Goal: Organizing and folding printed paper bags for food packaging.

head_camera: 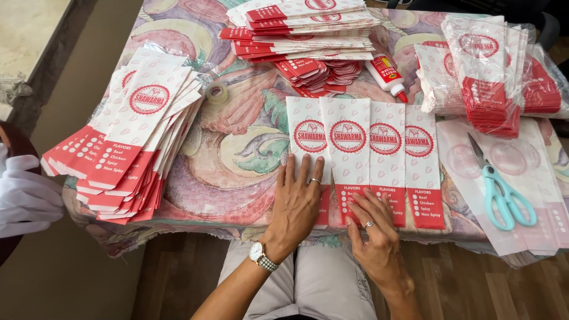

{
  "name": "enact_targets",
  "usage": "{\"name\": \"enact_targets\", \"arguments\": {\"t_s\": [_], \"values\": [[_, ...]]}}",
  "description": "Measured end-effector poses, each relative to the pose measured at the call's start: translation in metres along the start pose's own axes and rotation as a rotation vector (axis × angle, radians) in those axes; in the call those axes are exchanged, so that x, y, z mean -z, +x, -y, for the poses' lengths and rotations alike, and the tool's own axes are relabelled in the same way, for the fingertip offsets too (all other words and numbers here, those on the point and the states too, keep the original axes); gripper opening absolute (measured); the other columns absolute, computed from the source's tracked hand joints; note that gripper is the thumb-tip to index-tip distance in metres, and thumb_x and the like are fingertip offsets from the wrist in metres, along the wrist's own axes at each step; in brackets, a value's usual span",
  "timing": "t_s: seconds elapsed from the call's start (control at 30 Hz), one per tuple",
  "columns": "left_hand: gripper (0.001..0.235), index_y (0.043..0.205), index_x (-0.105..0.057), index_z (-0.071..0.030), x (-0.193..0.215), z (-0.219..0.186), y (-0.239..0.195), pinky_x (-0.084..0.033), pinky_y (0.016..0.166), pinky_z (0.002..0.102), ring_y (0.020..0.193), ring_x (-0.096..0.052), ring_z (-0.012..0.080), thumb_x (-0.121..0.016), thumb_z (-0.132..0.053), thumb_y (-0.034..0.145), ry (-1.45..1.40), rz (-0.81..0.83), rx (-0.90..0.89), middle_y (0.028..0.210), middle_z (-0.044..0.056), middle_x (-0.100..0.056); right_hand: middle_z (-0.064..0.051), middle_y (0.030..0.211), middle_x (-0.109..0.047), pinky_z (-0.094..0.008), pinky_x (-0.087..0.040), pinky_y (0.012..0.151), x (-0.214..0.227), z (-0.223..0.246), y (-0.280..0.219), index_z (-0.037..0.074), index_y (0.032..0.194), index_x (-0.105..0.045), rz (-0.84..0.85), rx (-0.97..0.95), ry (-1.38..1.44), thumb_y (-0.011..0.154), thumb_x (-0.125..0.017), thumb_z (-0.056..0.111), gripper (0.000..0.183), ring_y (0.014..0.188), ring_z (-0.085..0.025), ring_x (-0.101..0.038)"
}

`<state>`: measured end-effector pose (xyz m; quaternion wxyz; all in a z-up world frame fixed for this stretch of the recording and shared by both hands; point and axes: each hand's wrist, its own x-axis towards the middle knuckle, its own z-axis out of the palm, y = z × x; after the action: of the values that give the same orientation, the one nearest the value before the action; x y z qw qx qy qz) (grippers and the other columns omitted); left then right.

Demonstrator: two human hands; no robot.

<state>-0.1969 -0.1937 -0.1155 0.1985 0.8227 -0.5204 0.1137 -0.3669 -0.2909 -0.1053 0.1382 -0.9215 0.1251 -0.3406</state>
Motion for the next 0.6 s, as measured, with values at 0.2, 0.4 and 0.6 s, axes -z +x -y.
{"name": "enact_targets", "arguments": {"t_s": [0.2,0.4,0.6], "values": [[0.063,0.153,-0.039,-0.001,0.006,-0.004,0.000,-0.042,0.112,0.056,0.142,-0.043,0.0505,-0.051,-0.042,0.107,0.001,-0.100,0.028,0.153,0.032,-0.044,-0.015,0.134,-0.065,-0.057,-0.038,0.123,0.005,0.003,0.003,-0.002,0.121,-0.069,0.024,0.001,0.041,0.094,-0.069,0.004,0.027,0.134,-0.036,-0.059],[0.017,0.111,-0.056,-0.002,0.050,0.005,-0.020,-0.047,0.083,0.042,0.103,-0.058,0.0321,-0.066,-0.013,0.102,-0.410,-0.438,-0.057,0.114,0.020,-0.059,-0.018,0.141,-0.061,-0.060,-0.039,0.125,0.008,0.006,0.004,-0.001,0.127,-0.065,-0.029,0.025,0.047,0.096,-0.069,0.007,0.032,0.137,-0.038,-0.058],[0.015,0.108,-0.068,-0.004,0.036,0.006,-0.033,-0.045,0.093,0.049,0.119,-0.062,0.0382,-0.067,-0.005,0.093,-0.500,-0.269,-0.123,0.117,0.014,-0.068,-0.016,0.127,-0.068,-0.059,-0.039,0.124,0.000,0.005,0.005,-0.003,0.113,-0.070,-0.031,0.036,0.083,0.096,-0.067,0.000,0.018,0.128,-0.036,-0.063]]}}
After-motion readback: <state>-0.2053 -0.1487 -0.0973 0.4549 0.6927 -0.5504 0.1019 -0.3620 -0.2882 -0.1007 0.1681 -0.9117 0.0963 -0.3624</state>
